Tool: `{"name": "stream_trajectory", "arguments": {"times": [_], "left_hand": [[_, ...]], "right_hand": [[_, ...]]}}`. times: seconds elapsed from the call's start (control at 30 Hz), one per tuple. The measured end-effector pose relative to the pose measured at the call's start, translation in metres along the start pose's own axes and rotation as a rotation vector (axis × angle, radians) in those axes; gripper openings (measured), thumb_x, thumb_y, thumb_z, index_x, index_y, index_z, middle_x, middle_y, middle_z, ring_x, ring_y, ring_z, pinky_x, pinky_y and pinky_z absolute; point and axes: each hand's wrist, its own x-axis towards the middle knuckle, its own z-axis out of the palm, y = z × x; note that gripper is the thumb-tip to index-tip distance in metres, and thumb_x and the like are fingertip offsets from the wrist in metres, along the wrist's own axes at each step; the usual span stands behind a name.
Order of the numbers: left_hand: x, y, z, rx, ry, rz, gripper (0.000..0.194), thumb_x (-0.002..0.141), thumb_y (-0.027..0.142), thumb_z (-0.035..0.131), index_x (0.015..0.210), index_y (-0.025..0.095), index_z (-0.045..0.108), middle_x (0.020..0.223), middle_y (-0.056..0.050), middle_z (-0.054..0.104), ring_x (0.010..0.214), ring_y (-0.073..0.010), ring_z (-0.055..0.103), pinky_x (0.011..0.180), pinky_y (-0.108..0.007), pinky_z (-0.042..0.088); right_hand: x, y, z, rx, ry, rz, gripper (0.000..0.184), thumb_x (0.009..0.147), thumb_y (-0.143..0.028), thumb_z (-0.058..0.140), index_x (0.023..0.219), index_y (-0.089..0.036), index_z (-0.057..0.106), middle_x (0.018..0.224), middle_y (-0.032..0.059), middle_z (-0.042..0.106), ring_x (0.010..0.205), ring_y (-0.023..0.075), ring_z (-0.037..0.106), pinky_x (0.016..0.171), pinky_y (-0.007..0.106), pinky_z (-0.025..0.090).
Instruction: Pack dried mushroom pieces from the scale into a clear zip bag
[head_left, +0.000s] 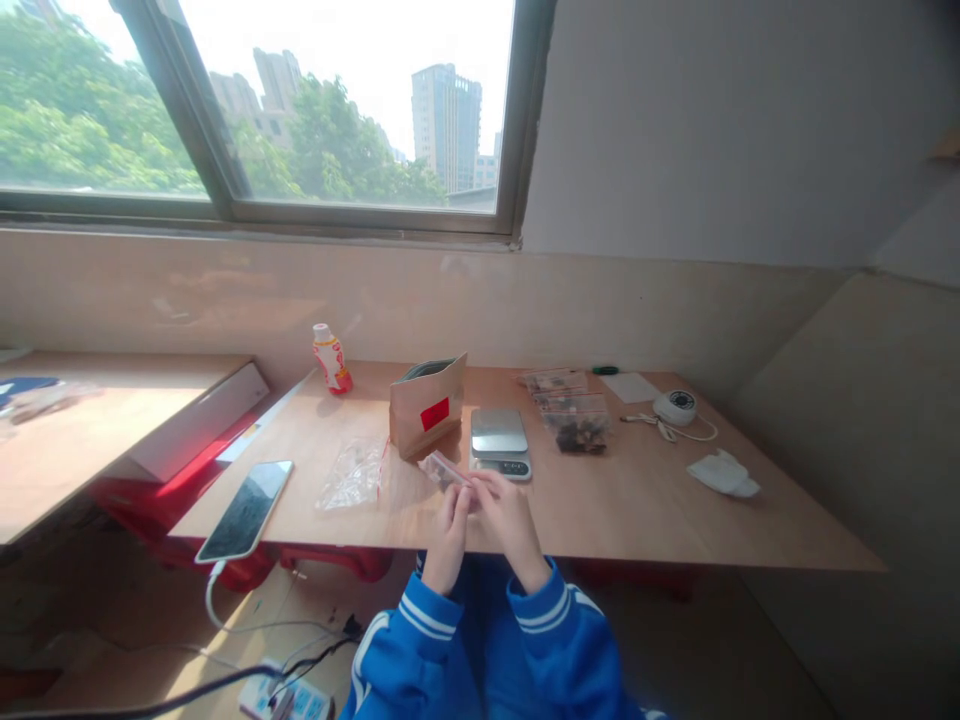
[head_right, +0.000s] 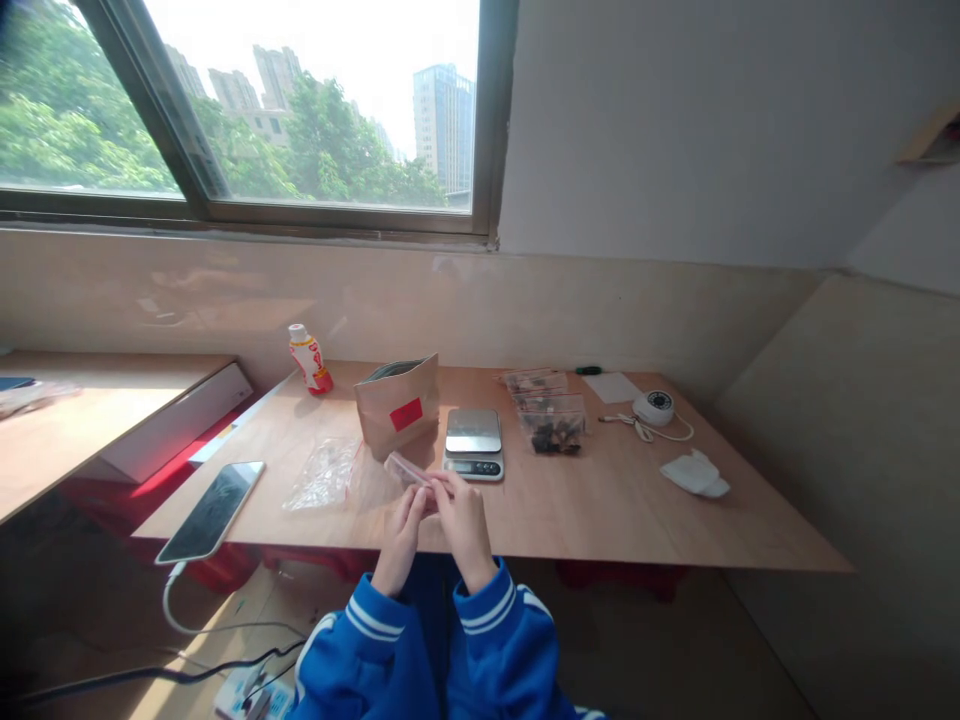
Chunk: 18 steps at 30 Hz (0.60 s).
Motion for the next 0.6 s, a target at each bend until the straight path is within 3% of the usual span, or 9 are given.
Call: {"name": "stream_trajectory", "arguments": {"times": [0.07, 0.23, 0.43, 0.6], "left_hand": [[0.001, -0.002, -0.01, 0.04, 0.046, -0.043, 0.042, 0.083, 0.055, 0.049, 0.088, 0.016, 0.063, 0.084, -0.006, 0.067, 0.085, -0.0201, 0.063, 0.082, -0.033, 0.048], [0.004, -0.001, -0.02, 0.084, 0.093, -0.083, 0.048, 0.077, 0.062, 0.052, 0.079, 0.015, 0.062, 0.075, -0.005, 0.065, 0.075, -0.0204, 0.062, 0.07, -0.031, 0.05], [0.003, -0.003, -0.02, 0.311, 0.108, 0.031, 0.04, 0.086, 0.053, 0.041, 0.089, 0.018, 0.06, 0.083, -0.007, 0.066, 0.083, -0.0218, 0.063, 0.074, -0.032, 0.048], [0.0, 0.005, -0.017, 0.409, 0.046, 0.059, 0.036, 0.086, 0.048, 0.04, 0.069, 0.019, 0.053, 0.055, 0.0, 0.054, 0.056, -0.0153, 0.054, 0.058, -0.027, 0.042]], "right_hand": [[-0.004, 0.006, 0.012, 0.014, -0.02, 0.0, 0.02, 0.086, -0.027, 0.051, 0.088, -0.02, 0.069, 0.088, 0.0065, 0.074, 0.08, 0.0226, 0.071, 0.071, 0.031, 0.056], [-0.009, 0.018, 0.028, 0.118, -0.042, 0.027, 0.021, 0.084, -0.032, 0.054, 0.085, -0.019, 0.07, 0.082, 0.007, 0.073, 0.075, 0.023, 0.071, 0.068, 0.031, 0.057], [-0.005, 0.008, 0.022, 0.24, -0.012, 0.133, 0.025, 0.076, -0.039, 0.063, 0.077, -0.015, 0.068, 0.071, 0.0076, 0.072, 0.065, 0.0222, 0.069, 0.058, 0.03, 0.057], [-0.003, 0.006, 0.013, 0.182, 0.031, 0.154, 0.022, 0.074, -0.038, 0.064, 0.074, -0.015, 0.064, 0.067, 0.0071, 0.07, 0.061, 0.021, 0.068, 0.058, 0.029, 0.055]]}}
